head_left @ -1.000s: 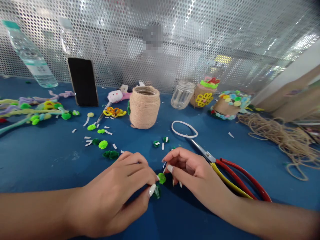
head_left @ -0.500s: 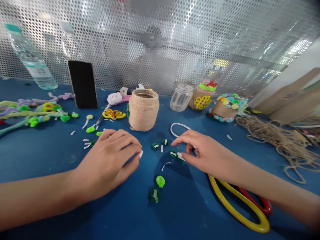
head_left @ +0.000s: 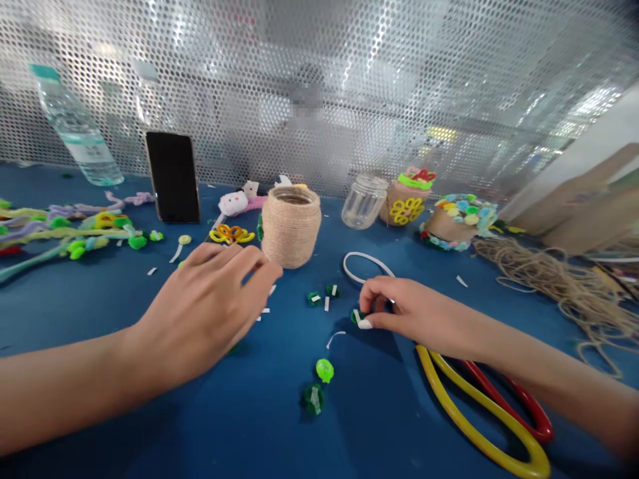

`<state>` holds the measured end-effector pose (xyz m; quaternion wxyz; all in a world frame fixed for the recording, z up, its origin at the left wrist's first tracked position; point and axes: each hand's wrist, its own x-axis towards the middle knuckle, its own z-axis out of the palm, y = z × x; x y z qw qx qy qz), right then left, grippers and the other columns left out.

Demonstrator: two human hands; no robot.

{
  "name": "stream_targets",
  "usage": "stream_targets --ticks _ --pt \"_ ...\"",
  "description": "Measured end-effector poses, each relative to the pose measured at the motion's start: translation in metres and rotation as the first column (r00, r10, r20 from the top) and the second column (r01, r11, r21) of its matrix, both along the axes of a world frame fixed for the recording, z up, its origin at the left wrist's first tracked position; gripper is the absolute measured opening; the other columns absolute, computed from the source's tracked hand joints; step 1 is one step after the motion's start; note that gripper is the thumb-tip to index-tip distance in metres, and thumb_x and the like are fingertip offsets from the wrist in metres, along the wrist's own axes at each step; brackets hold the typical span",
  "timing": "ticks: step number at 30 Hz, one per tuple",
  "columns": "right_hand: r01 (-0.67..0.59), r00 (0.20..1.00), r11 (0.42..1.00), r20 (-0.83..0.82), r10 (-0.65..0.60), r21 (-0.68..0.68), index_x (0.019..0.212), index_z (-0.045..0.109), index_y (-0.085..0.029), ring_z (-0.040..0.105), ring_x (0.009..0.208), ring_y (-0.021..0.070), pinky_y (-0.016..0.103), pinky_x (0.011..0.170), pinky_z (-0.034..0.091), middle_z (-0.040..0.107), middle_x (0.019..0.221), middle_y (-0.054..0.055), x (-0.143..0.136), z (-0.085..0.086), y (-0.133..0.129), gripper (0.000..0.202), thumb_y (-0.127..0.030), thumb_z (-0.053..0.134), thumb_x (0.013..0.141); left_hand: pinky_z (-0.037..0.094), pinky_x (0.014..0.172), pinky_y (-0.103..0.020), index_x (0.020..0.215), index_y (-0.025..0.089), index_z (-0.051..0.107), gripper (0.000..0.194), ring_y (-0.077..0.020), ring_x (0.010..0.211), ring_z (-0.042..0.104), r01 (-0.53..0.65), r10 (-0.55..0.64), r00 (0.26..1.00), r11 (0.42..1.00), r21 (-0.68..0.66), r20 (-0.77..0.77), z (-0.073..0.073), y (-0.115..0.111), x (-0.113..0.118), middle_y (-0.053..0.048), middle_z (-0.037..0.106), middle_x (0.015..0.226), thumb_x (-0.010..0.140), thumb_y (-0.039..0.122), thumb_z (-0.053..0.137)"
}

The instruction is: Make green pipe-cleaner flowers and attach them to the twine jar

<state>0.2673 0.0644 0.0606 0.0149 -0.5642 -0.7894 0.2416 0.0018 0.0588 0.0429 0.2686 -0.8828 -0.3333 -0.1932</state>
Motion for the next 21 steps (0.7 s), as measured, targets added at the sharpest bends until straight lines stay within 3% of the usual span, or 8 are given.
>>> stream_targets --ticks 2,6,9,11,16,21 --pt "0.032 0.998 0.999 -0.055 -0.032 -0.008 0.080 0.051 -0.019 0.058 0.068 0.0147 0.026 0.060 0.041 0.061 0.075 0.001 -0.001 0.003 -0.003 0.005 -0.022 0.051 0.085 0.043 0.067 -0.037 0.097 0.015 0.060 0.022 -0.0226 0.075 0.062 0.085 -0.087 0.996 0.996 0.041 0.037 -0.003 -0.006 0.002 -0.007 0.064 0.085 0.089 0.011 0.040" --pt "0.098 0.963 0.981 -0.231 -0.136 -0.168 0.086 0.050 -0.018 0.064 0.061 0.0144 0.023 0.055 0.046 0.062 0.065 -0.001 -0.003 0.007 -0.006 0.005 -0.013 0.049 0.084 0.042 0.070 -0.036 0.098 0.015 0.060 0.018 -0.0206 0.078 0.061 0.186 -0.187 0.978 0.982 0.024 0.096 -0.011 -0.015 0.004 -0.005 0.064 0.087 0.088 0.010 0.046" --pt "0.137 0.906 0.965 -0.367 -0.213 -0.224 0.081 0.057 -0.016 0.070 0.073 0.0171 0.026 0.069 0.052 0.068 0.072 0.003 -0.003 0.008 -0.003 0.007 -0.011 0.054 0.080 0.041 0.073 -0.034 0.099 0.016 0.059 0.015 -0.0182 0.080 0.059 0.234 -0.229 0.961 0.972 -0.014 0.156 -0.016 -0.018 0.006 -0.004 0.063 0.089 0.088 0.012 0.050" --pt "0.124 0.841 0.952 -0.480 -0.251 -0.281 0.083 0.061 -0.015 0.071 0.080 0.0179 0.027 0.075 0.053 0.071 0.077 0.004 -0.006 0.008 -0.004 0.006 -0.012 0.058 0.079 0.040 0.074 -0.033 0.101 0.016 0.059 0.015 -0.0168 0.082 0.058 0.279 -0.262 0.942 0.959 -0.055 0.208 -0.019 -0.020 0.007 -0.003 0.063 0.091 0.089 0.012 0.050" --pt "-0.002 0.588 0.905 -0.732 -0.343 -0.426 0.087 0.064 -0.014 0.069 0.064 0.0125 0.021 0.061 0.054 0.071 0.066 0.001 -0.023 -0.003 -0.027 0.015 -0.024 0.070 0.076 0.042 0.077 -0.029 0.109 0.016 0.057 0.019 -0.0140 0.086 0.058 0.339 -0.267 0.882 0.932 -0.129 0.387 -0.025 -0.032 0.013 -0.002 0.063 0.095 0.091 0.015 0.051" --pt "-0.034 0.401 0.852 -0.788 -0.467 -0.522 0.085 0.068 -0.014 0.068 0.065 0.0095 0.017 0.060 0.053 0.072 0.070 0.001 -0.044 -0.022 -0.056 0.020 -0.028 0.075 0.073 0.044 0.071 -0.025 0.106 0.018 0.059 0.016 -0.0110 0.080 0.061 0.415 -0.303 0.836 0.895 -0.164 0.458 -0.028 -0.043 0.017 -0.001 0.065 0.093 0.092 0.017 0.051"
